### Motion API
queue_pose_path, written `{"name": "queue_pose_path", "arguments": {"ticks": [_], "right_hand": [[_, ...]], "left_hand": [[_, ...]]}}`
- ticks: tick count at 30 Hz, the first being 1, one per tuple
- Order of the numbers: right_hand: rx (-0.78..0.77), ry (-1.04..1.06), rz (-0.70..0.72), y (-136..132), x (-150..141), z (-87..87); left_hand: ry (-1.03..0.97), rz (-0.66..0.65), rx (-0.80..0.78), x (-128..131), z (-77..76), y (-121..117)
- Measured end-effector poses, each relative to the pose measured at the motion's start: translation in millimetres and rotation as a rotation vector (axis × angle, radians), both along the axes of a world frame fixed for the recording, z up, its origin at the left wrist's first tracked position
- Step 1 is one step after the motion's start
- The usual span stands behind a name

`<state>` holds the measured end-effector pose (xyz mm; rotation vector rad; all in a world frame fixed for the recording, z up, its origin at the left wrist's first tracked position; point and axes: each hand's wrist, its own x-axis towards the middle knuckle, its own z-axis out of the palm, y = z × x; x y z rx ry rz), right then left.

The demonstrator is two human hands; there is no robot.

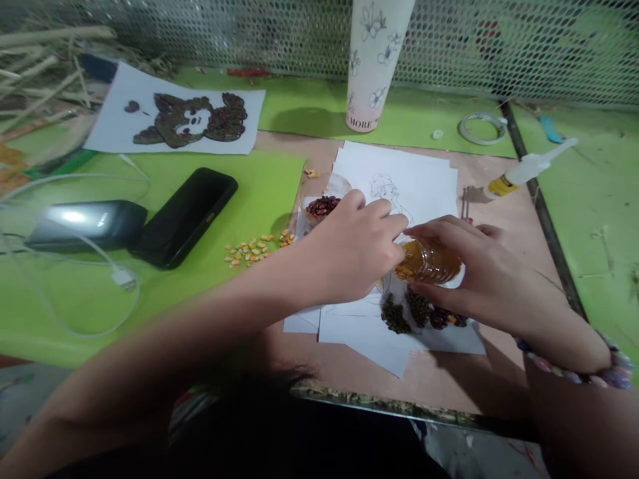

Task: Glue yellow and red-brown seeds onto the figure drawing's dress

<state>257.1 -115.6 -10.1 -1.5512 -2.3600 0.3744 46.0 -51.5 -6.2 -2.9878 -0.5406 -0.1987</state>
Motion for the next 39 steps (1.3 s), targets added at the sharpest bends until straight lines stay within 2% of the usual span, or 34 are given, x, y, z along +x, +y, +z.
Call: {"name": "queue_pose_path", "arguments": {"ticks": [8, 21, 39], "right_hand": [[0.027, 0.008, -0.013, 0.1, -1.1, -0.5], [0.033, 0.034, -0.056, 1.4, 0.8, -2.9], [0.028, 0.033, -0.019, 0.7, -1.3, -0.9]], "left_hand": [[-0.032, -0.029, 0.090, -2.0, -2.6, 0.0], [-0.030, -0.035, 0.074, -1.7, -3.3, 1.7], [-0.005, -0.026, 0.054, -0.1, -4.3, 0.9]]}}
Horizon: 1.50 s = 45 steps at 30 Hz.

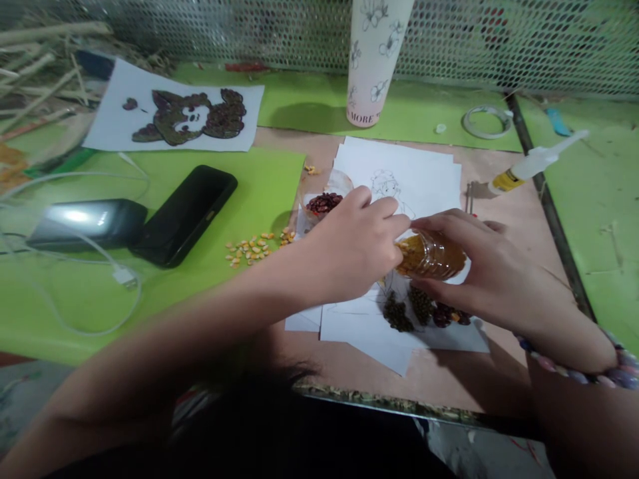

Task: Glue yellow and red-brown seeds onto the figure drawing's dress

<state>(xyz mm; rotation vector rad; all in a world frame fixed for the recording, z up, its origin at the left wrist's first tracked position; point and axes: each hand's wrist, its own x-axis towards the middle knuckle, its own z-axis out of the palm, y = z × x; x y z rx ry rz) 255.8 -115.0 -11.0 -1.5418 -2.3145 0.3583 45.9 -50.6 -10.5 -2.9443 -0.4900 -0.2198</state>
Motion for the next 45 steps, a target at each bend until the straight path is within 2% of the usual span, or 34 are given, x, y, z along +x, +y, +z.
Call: {"name": "queue_pose_path", "arguments": {"ticks": [45], "right_hand": [[0.006, 0.014, -0.012, -1.4, 0.7, -1.4]], "left_hand": [[-0.030, -0.028, -0.004, -0.1, -5.3, 0.8]]}}
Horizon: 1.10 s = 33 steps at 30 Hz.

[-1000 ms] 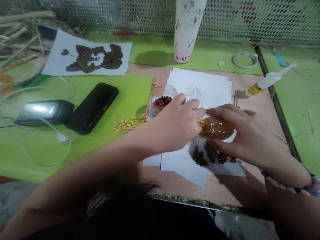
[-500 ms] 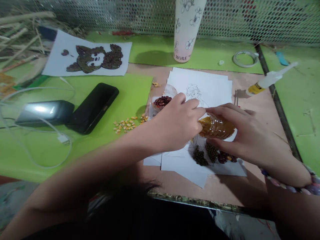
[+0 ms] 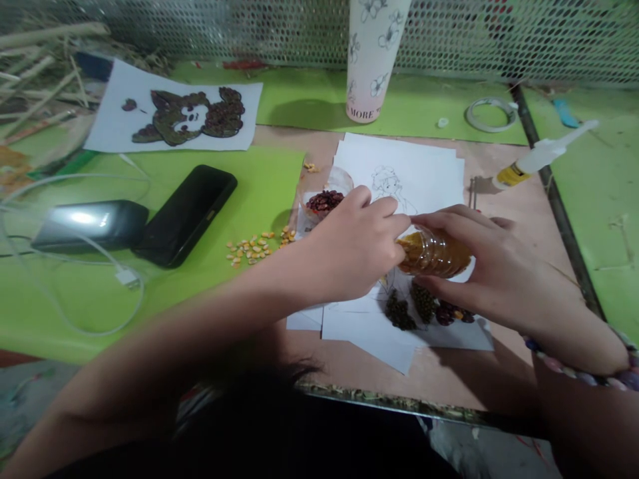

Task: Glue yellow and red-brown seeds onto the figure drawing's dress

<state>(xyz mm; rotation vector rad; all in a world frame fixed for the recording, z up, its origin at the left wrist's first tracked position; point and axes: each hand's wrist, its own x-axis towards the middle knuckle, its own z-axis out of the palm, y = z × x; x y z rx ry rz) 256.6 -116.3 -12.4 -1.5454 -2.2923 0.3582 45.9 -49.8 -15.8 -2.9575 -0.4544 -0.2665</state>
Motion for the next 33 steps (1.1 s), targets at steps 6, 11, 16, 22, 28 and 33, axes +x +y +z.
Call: {"name": "queue_pose_path", "arguments": {"ticks": [6, 11, 16, 22, 28, 33], "right_hand": [[-0.012, 0.006, 0.002, 0.2, -0.5, -0.1], [-0.020, 0.021, 0.018, 0.2, -2.0, 0.8], [0.001, 0.009, 0.028, 1.1, -2.1, 0.6], [-0.013, 0.003, 0.016, 0.6, -2.7, 1.4], [-0.034, -0.001, 0.000, 0.9, -2.9, 2.0], [-0.037, 0.015, 0.007, 0.8, -3.3, 2.4]], "left_hand": [[0.008, -0.002, -0.013, -0.1, -0.7, -0.6], [0.018, -0.002, -0.030, -0.1, -0.9, -0.6], [0.022, -0.003, -0.037, 1.1, -1.4, -0.4], [0.045, 0.006, -0.050, 1.5, 0.1, -1.0], [0.033, 0.003, -0.047, 1.5, 0.1, -1.5], [0.028, 0.001, -0.040, 1.1, 0.1, -0.6]]}}
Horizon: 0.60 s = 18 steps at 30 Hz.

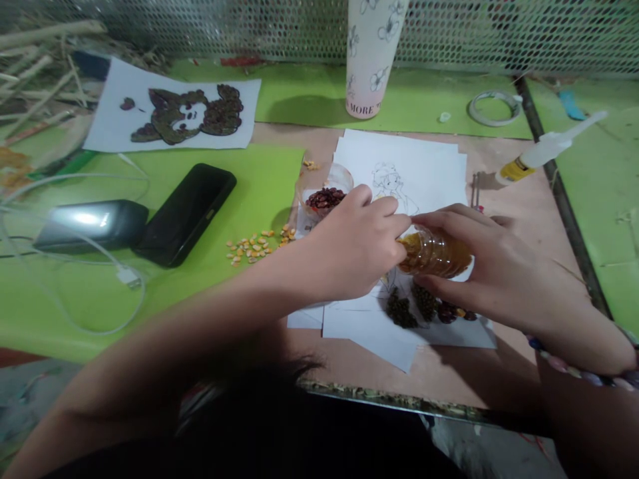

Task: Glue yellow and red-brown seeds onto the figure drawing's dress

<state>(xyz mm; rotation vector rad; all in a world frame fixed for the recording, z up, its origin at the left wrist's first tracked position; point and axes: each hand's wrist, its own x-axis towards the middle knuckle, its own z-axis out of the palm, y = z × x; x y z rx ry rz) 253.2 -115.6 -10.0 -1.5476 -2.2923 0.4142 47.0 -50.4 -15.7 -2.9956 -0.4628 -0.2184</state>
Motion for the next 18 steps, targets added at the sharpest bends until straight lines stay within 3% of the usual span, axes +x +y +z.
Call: {"name": "queue_pose_path", "arguments": {"ticks": [18], "right_hand": [[-0.004, -0.005, -0.025, -0.5, 1.3, -2.1]], "left_hand": [[0.008, -0.003, -0.002, -1.0, 2.5, 1.2]]}}
